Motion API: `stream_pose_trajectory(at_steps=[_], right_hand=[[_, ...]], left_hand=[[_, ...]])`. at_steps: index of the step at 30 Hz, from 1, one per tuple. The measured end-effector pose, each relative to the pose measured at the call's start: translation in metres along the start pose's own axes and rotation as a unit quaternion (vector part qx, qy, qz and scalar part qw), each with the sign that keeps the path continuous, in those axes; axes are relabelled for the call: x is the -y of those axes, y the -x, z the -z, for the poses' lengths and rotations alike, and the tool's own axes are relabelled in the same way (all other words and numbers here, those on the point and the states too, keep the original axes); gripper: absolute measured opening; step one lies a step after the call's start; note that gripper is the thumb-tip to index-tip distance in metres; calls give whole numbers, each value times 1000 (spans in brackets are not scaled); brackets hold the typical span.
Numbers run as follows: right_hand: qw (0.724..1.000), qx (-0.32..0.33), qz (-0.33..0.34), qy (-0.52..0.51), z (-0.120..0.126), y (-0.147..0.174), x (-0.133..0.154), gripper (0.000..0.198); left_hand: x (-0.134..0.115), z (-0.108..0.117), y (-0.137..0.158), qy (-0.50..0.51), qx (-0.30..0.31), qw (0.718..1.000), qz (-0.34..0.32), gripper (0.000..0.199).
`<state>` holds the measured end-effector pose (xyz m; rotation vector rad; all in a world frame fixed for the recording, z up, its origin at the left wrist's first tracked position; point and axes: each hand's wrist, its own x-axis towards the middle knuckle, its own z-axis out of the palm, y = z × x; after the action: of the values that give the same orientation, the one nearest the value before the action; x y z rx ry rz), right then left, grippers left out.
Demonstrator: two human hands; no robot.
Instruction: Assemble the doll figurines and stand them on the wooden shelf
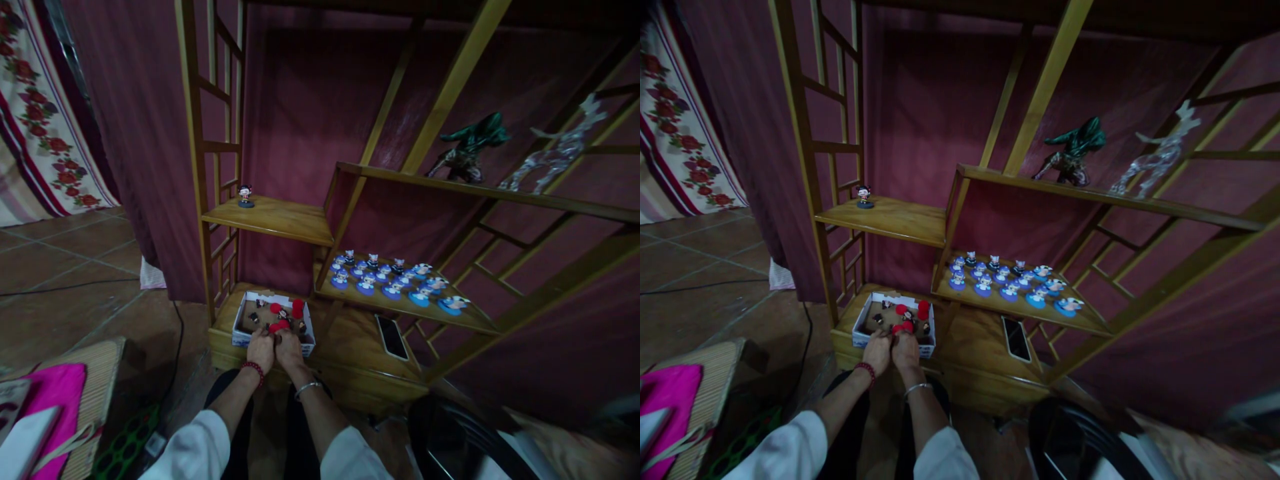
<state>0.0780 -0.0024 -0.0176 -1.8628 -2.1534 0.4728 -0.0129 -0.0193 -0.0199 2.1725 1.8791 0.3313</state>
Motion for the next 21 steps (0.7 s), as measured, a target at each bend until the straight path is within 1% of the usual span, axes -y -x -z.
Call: stream_pose_trajectory(at_steps=[8,12,16,21], right_hand=[[1000,12,-4,21,-6,-5,-14,27],[999,14,-19,38,-5,-6,-21,32],[998,30,-19,58,0,-6,-26,39],[992,81,-44,84,3,-12,-32,45]], left_hand=[[4,-4,0,-25,0,1000,-2,28],[4,-4,-2,-38,5,999,3,31],[6,-4,-9,-42,31,999,9,35],[9,-5,-21,-36,80,996,30,45]])
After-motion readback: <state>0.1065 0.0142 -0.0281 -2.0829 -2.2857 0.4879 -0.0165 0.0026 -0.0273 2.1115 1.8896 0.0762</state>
